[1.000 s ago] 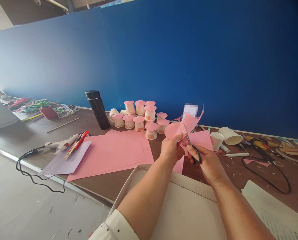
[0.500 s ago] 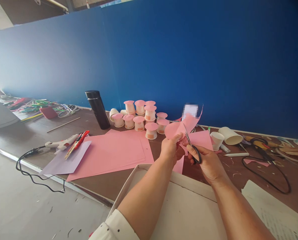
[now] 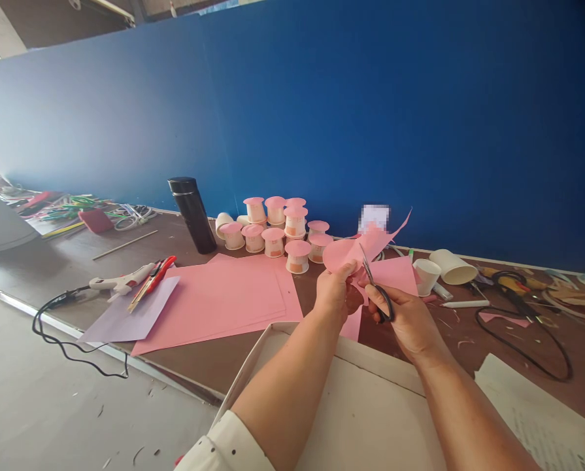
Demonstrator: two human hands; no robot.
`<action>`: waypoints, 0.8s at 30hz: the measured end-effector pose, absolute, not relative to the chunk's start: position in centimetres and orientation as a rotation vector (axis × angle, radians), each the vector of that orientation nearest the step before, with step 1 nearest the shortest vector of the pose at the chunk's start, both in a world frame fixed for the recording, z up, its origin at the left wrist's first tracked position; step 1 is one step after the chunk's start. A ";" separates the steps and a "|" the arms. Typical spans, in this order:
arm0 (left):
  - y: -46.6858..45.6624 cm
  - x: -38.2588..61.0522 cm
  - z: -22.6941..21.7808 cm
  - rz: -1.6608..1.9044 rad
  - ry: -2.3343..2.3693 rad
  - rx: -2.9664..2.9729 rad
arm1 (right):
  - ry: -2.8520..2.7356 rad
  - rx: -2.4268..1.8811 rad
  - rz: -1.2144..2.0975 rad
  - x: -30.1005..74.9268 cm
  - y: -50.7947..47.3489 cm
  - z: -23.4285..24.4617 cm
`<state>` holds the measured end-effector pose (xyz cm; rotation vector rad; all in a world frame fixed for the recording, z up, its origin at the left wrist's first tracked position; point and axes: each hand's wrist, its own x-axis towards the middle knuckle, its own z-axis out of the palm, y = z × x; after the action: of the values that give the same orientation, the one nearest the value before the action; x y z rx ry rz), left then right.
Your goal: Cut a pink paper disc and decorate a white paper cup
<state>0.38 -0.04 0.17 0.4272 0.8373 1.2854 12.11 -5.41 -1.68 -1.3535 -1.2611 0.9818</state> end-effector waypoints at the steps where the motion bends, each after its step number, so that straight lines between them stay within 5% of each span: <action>1: 0.0 0.4 0.1 1.287 0.834 0.416 | -1.264 -1.353 0.976 12.1 -5.4 -1.6; 24: 0.2 0.3 -0.6 1.205 0.902 0.539 | -1.290 -1.380 0.924 11.8 -5.8 -1.1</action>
<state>0.33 0.17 -0.55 0.5385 0.9022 1.2050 11.77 -5.77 -1.06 -1.3798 -1.2902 0.9236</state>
